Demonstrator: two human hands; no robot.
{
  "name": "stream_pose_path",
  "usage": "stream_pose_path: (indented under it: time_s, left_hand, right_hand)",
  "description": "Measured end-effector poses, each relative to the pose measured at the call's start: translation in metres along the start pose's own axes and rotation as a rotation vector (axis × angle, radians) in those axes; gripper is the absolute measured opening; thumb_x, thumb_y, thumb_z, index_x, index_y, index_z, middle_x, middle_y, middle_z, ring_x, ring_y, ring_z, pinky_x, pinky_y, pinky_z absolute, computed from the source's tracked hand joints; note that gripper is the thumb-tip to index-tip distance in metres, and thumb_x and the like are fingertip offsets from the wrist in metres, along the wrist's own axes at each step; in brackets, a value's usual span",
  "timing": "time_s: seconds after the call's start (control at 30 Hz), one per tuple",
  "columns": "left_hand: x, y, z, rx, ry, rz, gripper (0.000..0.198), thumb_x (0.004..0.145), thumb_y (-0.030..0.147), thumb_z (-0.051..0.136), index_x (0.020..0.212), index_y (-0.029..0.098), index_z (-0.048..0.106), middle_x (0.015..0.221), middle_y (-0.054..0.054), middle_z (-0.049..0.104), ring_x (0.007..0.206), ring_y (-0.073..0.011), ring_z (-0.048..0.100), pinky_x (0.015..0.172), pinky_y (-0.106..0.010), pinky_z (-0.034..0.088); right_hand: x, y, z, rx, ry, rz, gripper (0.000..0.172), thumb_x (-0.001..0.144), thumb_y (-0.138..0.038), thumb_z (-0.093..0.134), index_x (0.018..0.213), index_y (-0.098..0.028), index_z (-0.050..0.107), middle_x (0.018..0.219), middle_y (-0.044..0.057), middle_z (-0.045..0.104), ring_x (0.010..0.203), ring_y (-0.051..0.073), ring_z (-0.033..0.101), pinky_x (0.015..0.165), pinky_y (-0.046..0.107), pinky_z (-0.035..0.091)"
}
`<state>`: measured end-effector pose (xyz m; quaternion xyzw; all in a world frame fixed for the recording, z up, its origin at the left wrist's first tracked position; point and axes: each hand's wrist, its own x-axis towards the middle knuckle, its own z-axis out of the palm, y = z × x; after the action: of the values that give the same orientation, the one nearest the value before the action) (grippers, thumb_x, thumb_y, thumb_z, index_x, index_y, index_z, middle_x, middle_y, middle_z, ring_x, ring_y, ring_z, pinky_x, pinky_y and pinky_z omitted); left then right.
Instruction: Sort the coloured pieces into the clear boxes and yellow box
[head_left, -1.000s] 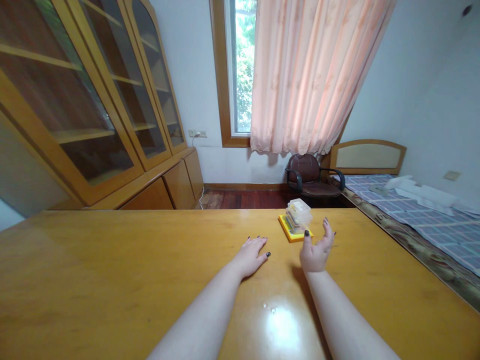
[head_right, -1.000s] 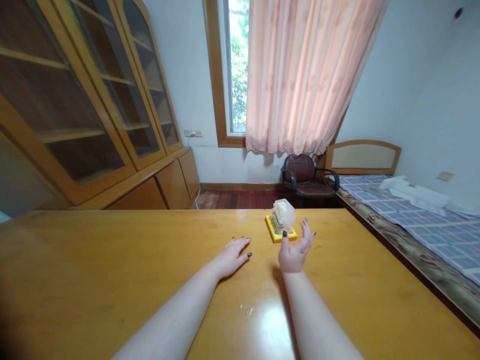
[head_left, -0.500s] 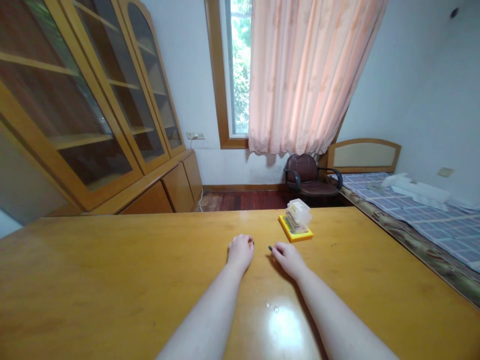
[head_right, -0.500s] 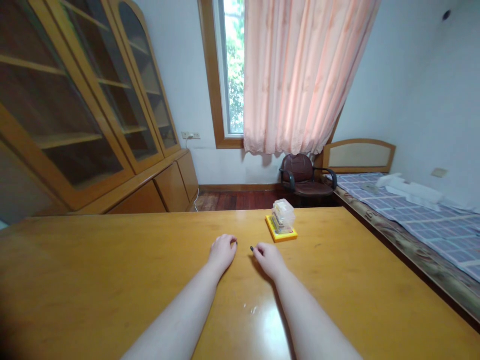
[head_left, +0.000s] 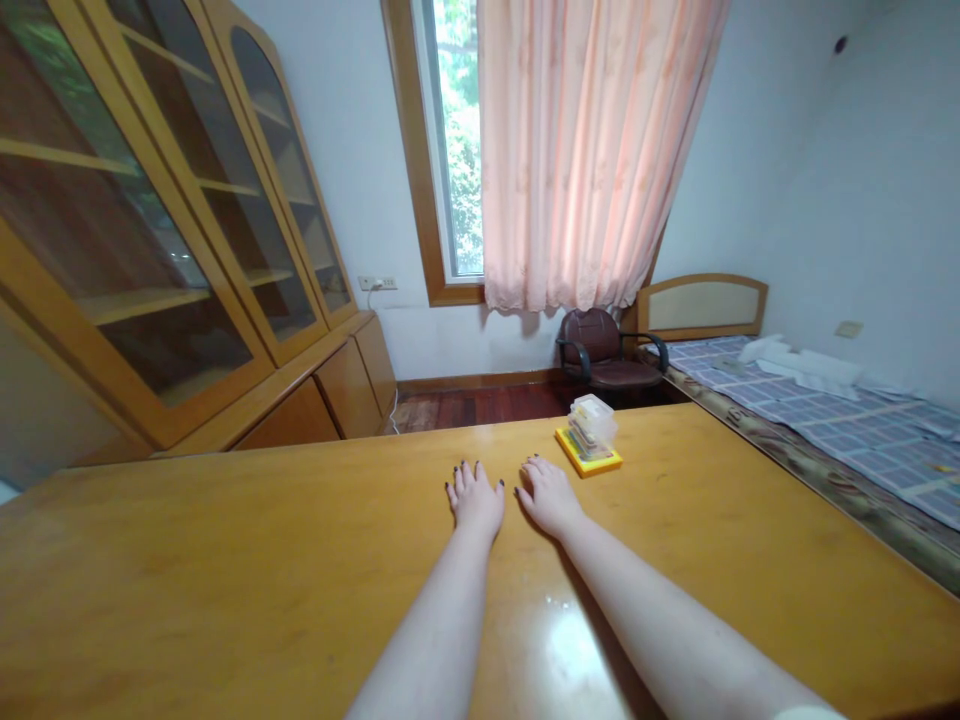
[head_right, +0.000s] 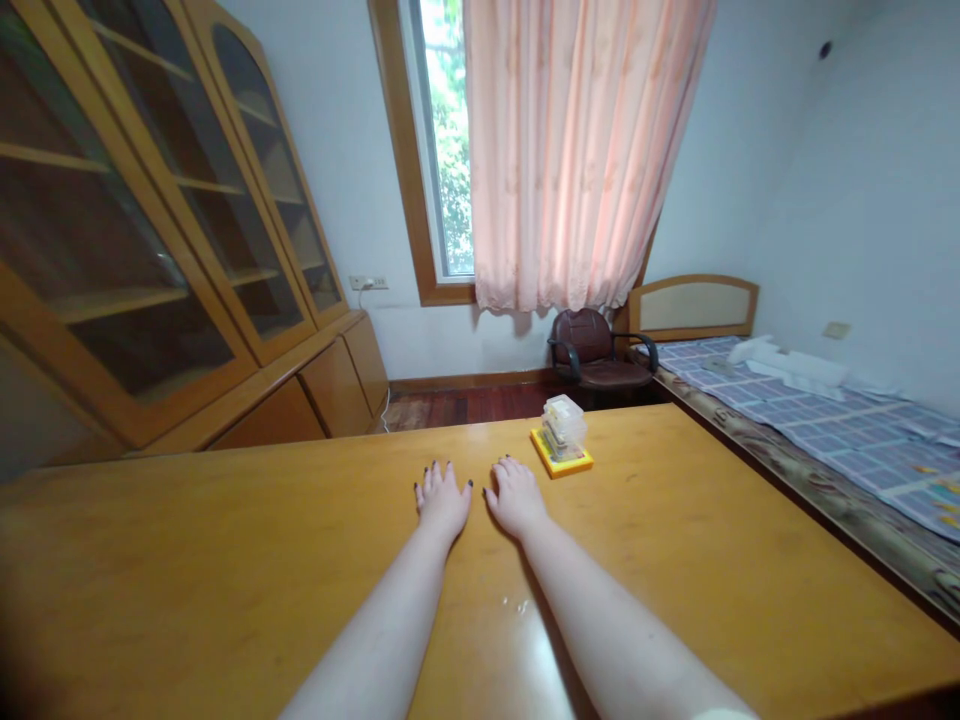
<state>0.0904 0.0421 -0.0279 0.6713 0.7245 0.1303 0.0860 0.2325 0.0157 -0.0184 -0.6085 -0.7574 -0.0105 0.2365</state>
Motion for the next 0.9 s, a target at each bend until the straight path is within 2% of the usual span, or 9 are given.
stream_pose_path:
  time_s: [0.17, 0.3, 0.43, 0.63, 0.9]
  left_hand:
    - [0.0, 0.001, 0.005, 0.019, 0.02, -0.034, 0.061, 0.078, 0.046, 0.036, 0.131, 0.015, 0.034, 0.141, -0.015, 0.026, 0.13, -0.0274, 0.019, 0.105, -0.045, 0.012]
    - [0.0, 0.002, 0.004, 0.01, -0.001, -0.03, 0.062, 0.078, 0.049, 0.035, 0.13, 0.015, 0.035, 0.14, -0.015, 0.026, 0.13, -0.0275, 0.019, 0.105, -0.046, 0.01]
    - [0.0, 0.002, 0.003, 0.015, -0.015, -0.049, 0.062, 0.078, 0.049, 0.036, 0.131, 0.016, 0.034, 0.141, -0.014, 0.026, 0.131, -0.0266, 0.018, 0.106, -0.045, 0.01]
    - [-0.002, 0.001, 0.003, 0.0, -0.027, -0.035, 0.062, 0.078, 0.049, 0.036, 0.131, 0.015, 0.033, 0.141, -0.015, 0.025, 0.131, -0.0277, 0.017, 0.105, -0.046, 0.009]
    - [0.0, 0.0, 0.005, 0.004, -0.019, -0.032, 0.064, 0.076, 0.05, 0.038, 0.13, 0.016, 0.035, 0.141, -0.014, 0.026, 0.131, -0.0271, 0.018, 0.106, -0.046, 0.01]
  right_hand:
    - [0.03, 0.017, 0.009, -0.008, -0.11, -0.05, 0.043, 0.081, -0.04, 0.043, 0.115, -0.015, 0.05, 0.129, 0.011, 0.045, 0.125, 0.023, 0.03, 0.103, 0.039, 0.012]
    - [0.053, 0.03, 0.019, -0.045, -0.148, 0.113, 0.054, 0.082, -0.048, 0.037, 0.121, -0.012, 0.045, 0.132, 0.014, 0.042, 0.126, 0.024, 0.029, 0.103, 0.041, 0.011]
    - [0.065, 0.043, 0.026, -0.049, -0.172, 0.188, 0.061, 0.08, -0.051, 0.038, 0.126, -0.01, 0.04, 0.134, 0.016, 0.038, 0.126, 0.026, 0.03, 0.103, 0.039, 0.016]
    - [0.066, 0.058, 0.021, -0.031, -0.136, 0.222, 0.058, 0.08, -0.048, 0.039, 0.124, -0.009, 0.042, 0.133, 0.015, 0.039, 0.126, 0.022, 0.031, 0.103, 0.032, 0.018]
    - [0.053, 0.087, 0.01, -0.047, -0.087, 0.282, 0.059, 0.08, -0.05, 0.038, 0.122, -0.009, 0.044, 0.13, 0.015, 0.043, 0.122, 0.023, 0.036, 0.1, 0.031, 0.023]
